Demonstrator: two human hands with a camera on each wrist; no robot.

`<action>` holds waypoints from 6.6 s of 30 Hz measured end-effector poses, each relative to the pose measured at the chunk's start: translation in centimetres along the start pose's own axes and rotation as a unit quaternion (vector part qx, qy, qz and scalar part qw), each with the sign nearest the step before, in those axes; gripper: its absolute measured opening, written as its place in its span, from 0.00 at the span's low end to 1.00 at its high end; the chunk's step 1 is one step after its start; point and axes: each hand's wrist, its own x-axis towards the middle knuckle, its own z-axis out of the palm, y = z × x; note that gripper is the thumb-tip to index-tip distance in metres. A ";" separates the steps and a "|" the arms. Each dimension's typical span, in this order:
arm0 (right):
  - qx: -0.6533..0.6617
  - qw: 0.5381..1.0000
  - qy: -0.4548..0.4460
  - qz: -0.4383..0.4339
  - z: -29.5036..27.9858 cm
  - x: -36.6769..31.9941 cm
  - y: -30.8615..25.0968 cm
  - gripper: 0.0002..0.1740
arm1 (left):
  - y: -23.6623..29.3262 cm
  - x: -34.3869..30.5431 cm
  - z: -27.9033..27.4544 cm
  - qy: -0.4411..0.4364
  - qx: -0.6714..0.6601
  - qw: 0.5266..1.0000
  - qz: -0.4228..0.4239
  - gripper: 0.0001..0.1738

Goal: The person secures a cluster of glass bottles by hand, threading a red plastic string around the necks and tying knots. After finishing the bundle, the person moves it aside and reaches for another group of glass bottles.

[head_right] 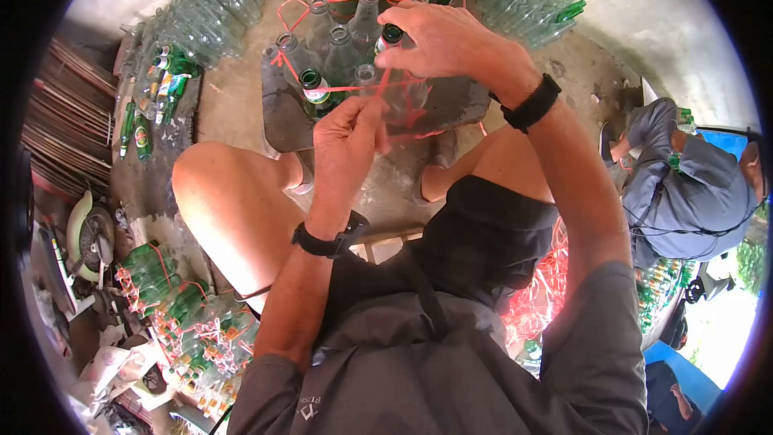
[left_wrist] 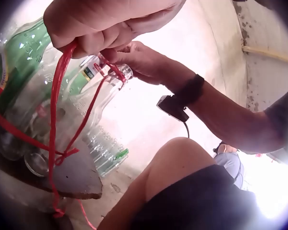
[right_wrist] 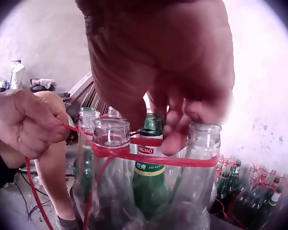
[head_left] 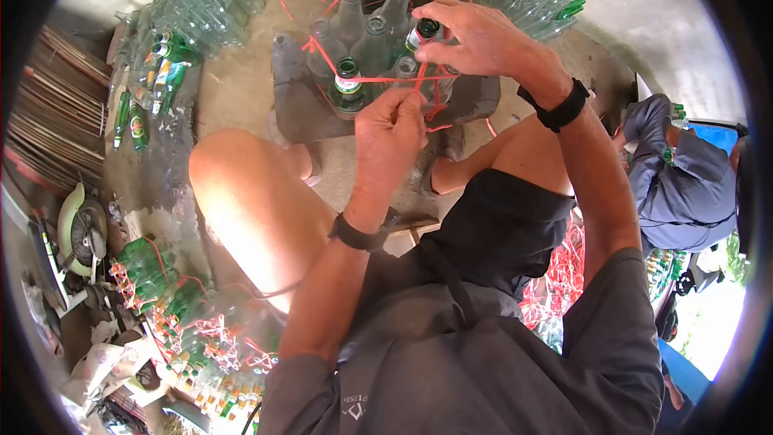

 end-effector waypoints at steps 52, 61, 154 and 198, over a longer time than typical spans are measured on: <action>-0.001 0.968 0.221 -0.119 4.4 -1.6 0.7 0.36 | 6.7 4.0 -0.5 -0.032 0.463 0.838 0.286 0.07; 0.008 0.969 0.218 -0.115 4.7 -1.5 0.8 0.33 | 7.1 7.7 -0.4 0.003 0.551 0.790 0.269 0.05; 0.023 0.990 0.127 0.056 3.3 -0.9 -2.2 0.29 | -1.2 0.8 -2.3 0.181 0.215 0.953 0.114 0.10; 0.060 0.961 -0.202 -0.178 0.4 5.2 -5.0 0.13 | -3.6 3.1 -1.9 0.258 0.192 0.947 0.002 0.20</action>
